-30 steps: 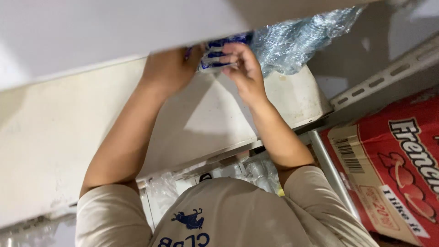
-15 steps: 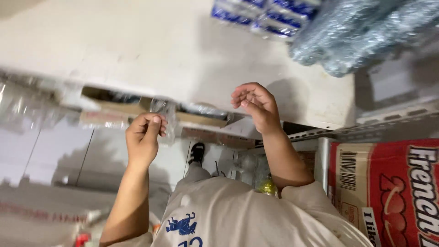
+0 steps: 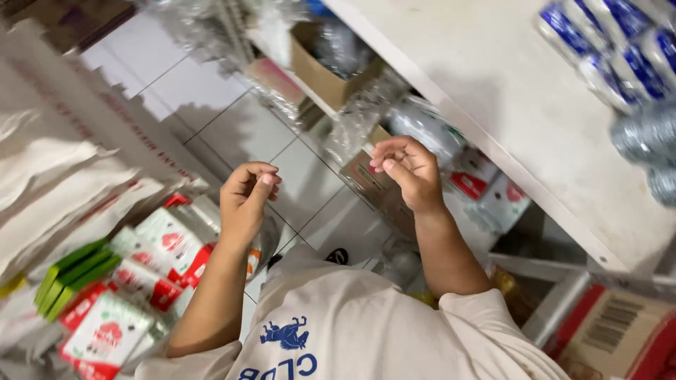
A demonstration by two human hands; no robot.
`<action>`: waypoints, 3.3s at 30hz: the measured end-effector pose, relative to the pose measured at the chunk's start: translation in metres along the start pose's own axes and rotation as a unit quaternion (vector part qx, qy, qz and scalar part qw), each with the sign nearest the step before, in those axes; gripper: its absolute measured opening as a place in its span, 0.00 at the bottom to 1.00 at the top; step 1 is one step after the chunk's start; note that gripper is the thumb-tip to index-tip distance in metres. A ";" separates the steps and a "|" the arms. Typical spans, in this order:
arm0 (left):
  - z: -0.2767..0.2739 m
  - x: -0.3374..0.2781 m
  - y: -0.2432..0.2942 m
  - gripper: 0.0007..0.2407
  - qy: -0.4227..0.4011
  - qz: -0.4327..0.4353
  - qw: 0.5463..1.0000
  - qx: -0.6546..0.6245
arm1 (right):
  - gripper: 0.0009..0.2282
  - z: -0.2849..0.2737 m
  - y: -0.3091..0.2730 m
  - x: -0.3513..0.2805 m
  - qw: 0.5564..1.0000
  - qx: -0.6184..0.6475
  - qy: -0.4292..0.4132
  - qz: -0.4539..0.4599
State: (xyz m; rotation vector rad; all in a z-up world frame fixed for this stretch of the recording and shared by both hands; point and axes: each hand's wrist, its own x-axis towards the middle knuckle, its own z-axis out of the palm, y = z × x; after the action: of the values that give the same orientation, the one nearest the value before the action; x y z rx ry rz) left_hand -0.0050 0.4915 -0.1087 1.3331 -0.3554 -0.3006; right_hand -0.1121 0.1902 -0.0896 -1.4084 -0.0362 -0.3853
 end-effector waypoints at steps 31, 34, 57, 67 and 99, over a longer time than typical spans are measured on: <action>-0.355 -0.314 0.092 0.07 0.341 0.088 0.935 0.034 | 0.09 0.511 0.109 -0.022 0.895 0.168 -0.412 0.036; -0.356 -0.334 0.090 0.08 0.381 0.113 0.918 0.013 | 0.08 0.534 0.109 -0.022 0.878 0.170 -0.442 0.069; -0.383 -0.503 0.102 0.10 0.673 0.202 0.709 0.055 | 0.08 0.661 0.152 -0.073 0.770 0.135 -0.606 0.148; -0.543 -0.617 0.170 0.12 0.627 0.219 0.741 0.094 | 0.08 0.832 0.144 -0.172 0.774 0.178 -0.603 0.078; -0.982 -0.729 0.392 0.12 0.495 0.188 0.812 0.245 | 0.18 1.278 0.052 -0.135 0.790 0.219 -0.573 -0.003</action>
State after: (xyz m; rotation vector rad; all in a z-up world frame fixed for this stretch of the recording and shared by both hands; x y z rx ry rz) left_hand -0.2528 1.7441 0.0235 1.6914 0.2223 0.8754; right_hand 0.0341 1.4607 0.0466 -0.9862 -1.0622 0.5099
